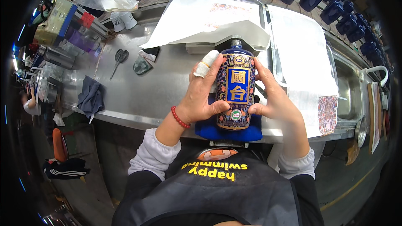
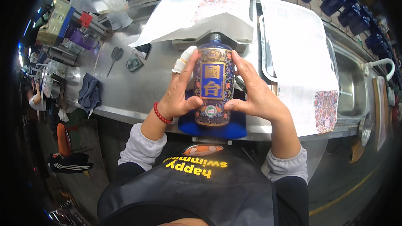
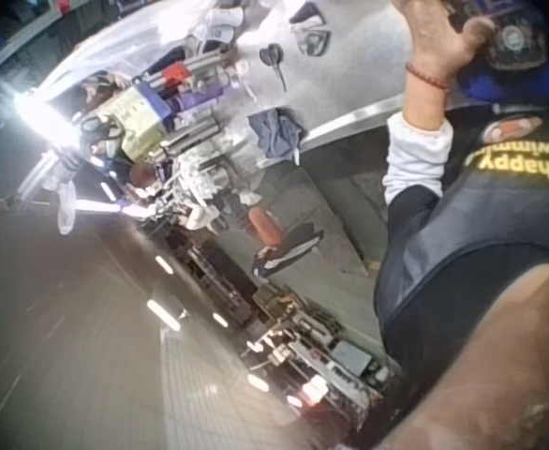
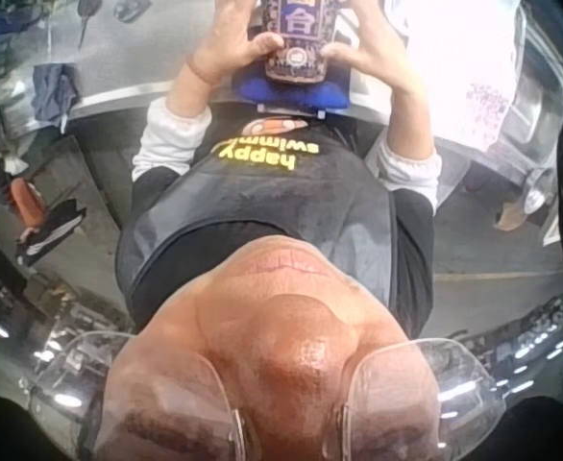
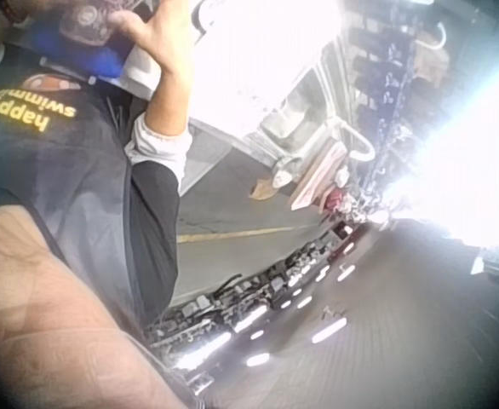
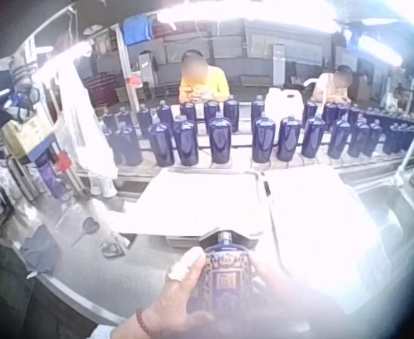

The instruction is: The person applies decorative stickers to a blue bottle, smoothing each sticker with a green card and rotating the bottle to cover multiple sides. The person handles the bottle and stickers by hand, using a green card to press and smooth the applied designs.

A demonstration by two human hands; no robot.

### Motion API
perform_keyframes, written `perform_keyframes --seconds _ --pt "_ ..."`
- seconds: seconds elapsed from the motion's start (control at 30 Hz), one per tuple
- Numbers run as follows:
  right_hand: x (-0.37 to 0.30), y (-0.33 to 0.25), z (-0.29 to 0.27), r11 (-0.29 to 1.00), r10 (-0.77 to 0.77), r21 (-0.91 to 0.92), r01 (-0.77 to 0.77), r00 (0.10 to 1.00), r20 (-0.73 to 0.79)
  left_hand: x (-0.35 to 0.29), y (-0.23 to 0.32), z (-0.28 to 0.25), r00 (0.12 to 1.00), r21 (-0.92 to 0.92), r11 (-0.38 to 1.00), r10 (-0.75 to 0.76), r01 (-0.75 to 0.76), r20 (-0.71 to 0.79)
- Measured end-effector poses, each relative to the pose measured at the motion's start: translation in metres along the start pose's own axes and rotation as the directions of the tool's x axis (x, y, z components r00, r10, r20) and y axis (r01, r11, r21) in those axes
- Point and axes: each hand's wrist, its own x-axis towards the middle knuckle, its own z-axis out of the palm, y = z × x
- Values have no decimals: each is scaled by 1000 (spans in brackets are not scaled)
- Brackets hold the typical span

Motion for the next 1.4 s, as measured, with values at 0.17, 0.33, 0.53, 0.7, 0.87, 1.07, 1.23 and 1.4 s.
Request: perform_keyframes --seconds 0.17,0.33,0.53,0.7,0.87,1.07,1.23,1.4 --pt "-10 6 -3 989 -4 -149 3 1000 -1 -8 -6 -8 999 44 999 27 -28 21" --pt "-16 16 1 974 -35 -224 39 999 20 -13 -17 -3 991 28 993 110 -113 81" --pt "-14 19 4 976 -137 -169 138 990 14 -11 -20 -5 979 16 989 142 -145 147" --pt "-13 21 6 972 -132 -196 132 991 17 -10 -20 -9 975 84 983 149 -165 166" --pt "-14 21 4 966 -147 -210 150 989 32 -9 -20 -10 973 80 983 152 -167 172" --pt "-12 18 1 979 -98 -175 108 993 63 -10 -17 -10 975 105 981 142 -162 172" --pt "-11 15 -2 974 -97 -196 111 992 80 -9 -12 -13 977 148 979 113 -141 183" --pt "-11 3 -5 967 -55 -244 75 995 88 -10 -6 -16 978 104 994 15 -37 206"
